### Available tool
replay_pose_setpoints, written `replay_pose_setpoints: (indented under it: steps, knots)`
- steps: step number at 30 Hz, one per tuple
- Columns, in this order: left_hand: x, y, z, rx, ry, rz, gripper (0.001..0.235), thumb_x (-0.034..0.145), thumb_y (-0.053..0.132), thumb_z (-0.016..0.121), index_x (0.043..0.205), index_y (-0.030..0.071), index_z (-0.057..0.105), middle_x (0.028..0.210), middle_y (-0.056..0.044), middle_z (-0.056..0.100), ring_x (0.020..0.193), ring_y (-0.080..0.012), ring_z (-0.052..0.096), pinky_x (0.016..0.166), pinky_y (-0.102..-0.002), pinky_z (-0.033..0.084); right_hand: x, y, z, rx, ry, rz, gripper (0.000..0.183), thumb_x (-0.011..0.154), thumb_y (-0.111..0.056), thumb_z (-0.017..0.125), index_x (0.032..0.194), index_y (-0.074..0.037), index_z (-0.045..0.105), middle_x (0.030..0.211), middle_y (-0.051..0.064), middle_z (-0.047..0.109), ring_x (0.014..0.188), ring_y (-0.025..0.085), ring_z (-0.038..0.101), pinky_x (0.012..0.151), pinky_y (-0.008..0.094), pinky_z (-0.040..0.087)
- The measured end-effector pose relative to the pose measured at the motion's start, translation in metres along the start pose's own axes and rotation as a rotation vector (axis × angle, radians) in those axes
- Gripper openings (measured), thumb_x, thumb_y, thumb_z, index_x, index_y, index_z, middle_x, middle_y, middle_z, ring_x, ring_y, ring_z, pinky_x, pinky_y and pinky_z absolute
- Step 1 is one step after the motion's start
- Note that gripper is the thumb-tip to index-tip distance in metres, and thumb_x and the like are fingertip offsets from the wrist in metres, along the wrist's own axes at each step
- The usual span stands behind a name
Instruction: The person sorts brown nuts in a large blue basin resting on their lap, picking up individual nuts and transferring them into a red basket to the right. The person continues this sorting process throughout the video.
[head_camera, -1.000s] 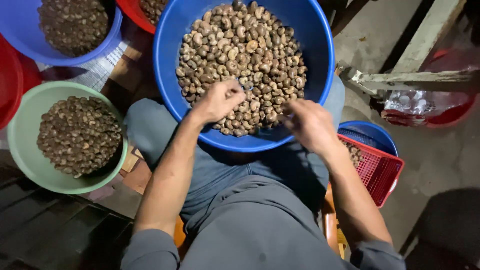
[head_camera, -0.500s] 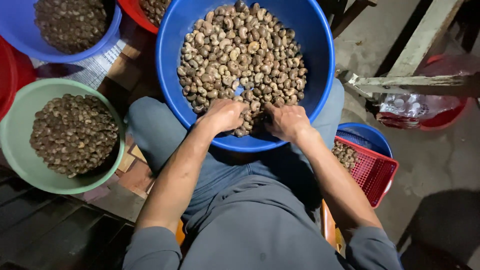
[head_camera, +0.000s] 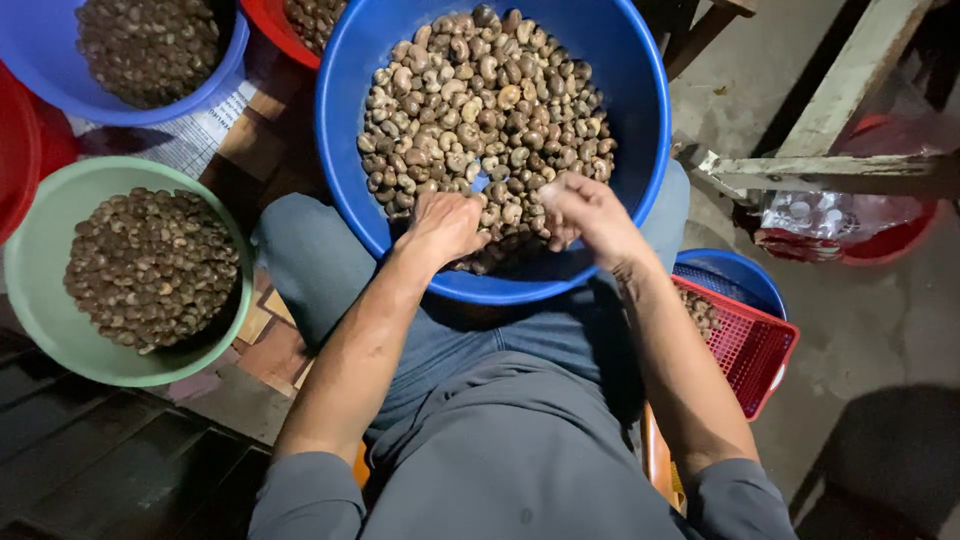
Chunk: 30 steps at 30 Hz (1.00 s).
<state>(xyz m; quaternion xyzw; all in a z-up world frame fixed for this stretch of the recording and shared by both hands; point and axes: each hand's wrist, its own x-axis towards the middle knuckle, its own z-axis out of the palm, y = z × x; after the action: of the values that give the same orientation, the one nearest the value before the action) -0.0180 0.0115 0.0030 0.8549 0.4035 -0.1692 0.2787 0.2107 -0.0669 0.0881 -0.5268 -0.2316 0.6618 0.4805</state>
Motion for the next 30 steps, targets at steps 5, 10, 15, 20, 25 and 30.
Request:
replay_pose_setpoints:
  steps: [5, 10, 15, 20, 25, 30]
  knots:
    - [-0.014, 0.010, -0.027, -0.014, -0.048, -0.039, 0.042, 0.084, 0.049, 0.067, 0.098, 0.010, 0.077, 0.100, -0.018, 0.078, 0.105, -0.0373, 0.074, 0.088, -0.056, 0.057, -0.010, -0.020, 0.037, -1.178, -0.296, -0.029, 0.035, 0.087, -0.031, 0.079, 0.113, -0.009, 0.072, 0.099, 0.024, 0.076, 0.101, 0.047, 0.071, 0.084, 0.057, 0.057]
    - [-0.043, 0.008, -0.066, -0.459, 0.016, -0.042, 0.045, 0.099, 0.041, 0.059, 0.099, -0.001, 0.073, 0.086, -0.021, 0.073, 0.085, -0.0340, 0.072, 0.072, -0.049, 0.055, 0.017, 0.029, 0.028, -1.692, -0.337, 0.173, 0.040, 0.085, -0.046, 0.072, 0.114, -0.018, 0.072, 0.099, 0.014, 0.077, 0.103, 0.039, 0.073, 0.087, 0.058, 0.058]
    - [-0.017, -0.006, -0.062, -1.311, 0.115, 0.214, 0.034, 0.104, 0.032, 0.058, 0.088, 0.004, 0.067, 0.061, -0.008, 0.064, 0.046, -0.0143, 0.062, 0.034, -0.022, 0.046, 0.028, 0.050, 0.016, -1.774, -0.334, 0.172, 0.039, 0.082, -0.047, 0.075, 0.109, -0.019, 0.075, 0.097, 0.010, 0.077, 0.098, 0.034, 0.075, 0.081, 0.059, 0.059]
    - [-0.028, 0.004, -0.065, -1.623, 0.323, 0.096, 0.028, 0.098, 0.023, 0.070, 0.082, 0.002, 0.063, 0.062, -0.014, 0.063, 0.046, -0.0157, 0.062, 0.029, -0.021, 0.045, 0.032, 0.060, 0.005, -1.790, -0.362, 0.176, 0.049, 0.073, -0.039, 0.084, 0.113, -0.015, 0.071, 0.099, 0.014, 0.077, 0.101, 0.039, 0.074, 0.084, 0.058, 0.059]
    - [-0.024, 0.004, -0.049, -0.846, 0.318, 0.071, 0.019, 0.104, 0.014, 0.060, 0.094, 0.000, 0.069, 0.069, -0.012, 0.067, 0.051, -0.0160, 0.060, 0.037, -0.026, 0.044, 0.023, 0.039, 0.021, -1.794, -0.354, 0.214, 0.039, 0.075, -0.041, 0.080, 0.100, -0.011, 0.077, 0.094, 0.014, 0.078, 0.096, 0.036, 0.075, 0.078, 0.053, 0.060]
    - [0.003, 0.001, -0.009, -0.181, 0.160, -0.039, 0.026, 0.100, 0.020, 0.060, 0.112, 0.000, 0.072, 0.095, -0.021, 0.075, 0.085, -0.0397, 0.074, 0.073, -0.058, 0.056, -0.004, -0.017, 0.051, -1.533, -0.374, 0.208, 0.043, 0.091, -0.044, 0.065, 0.112, -0.008, 0.076, 0.099, 0.025, 0.076, 0.099, 0.045, 0.073, 0.082, 0.057, 0.059]
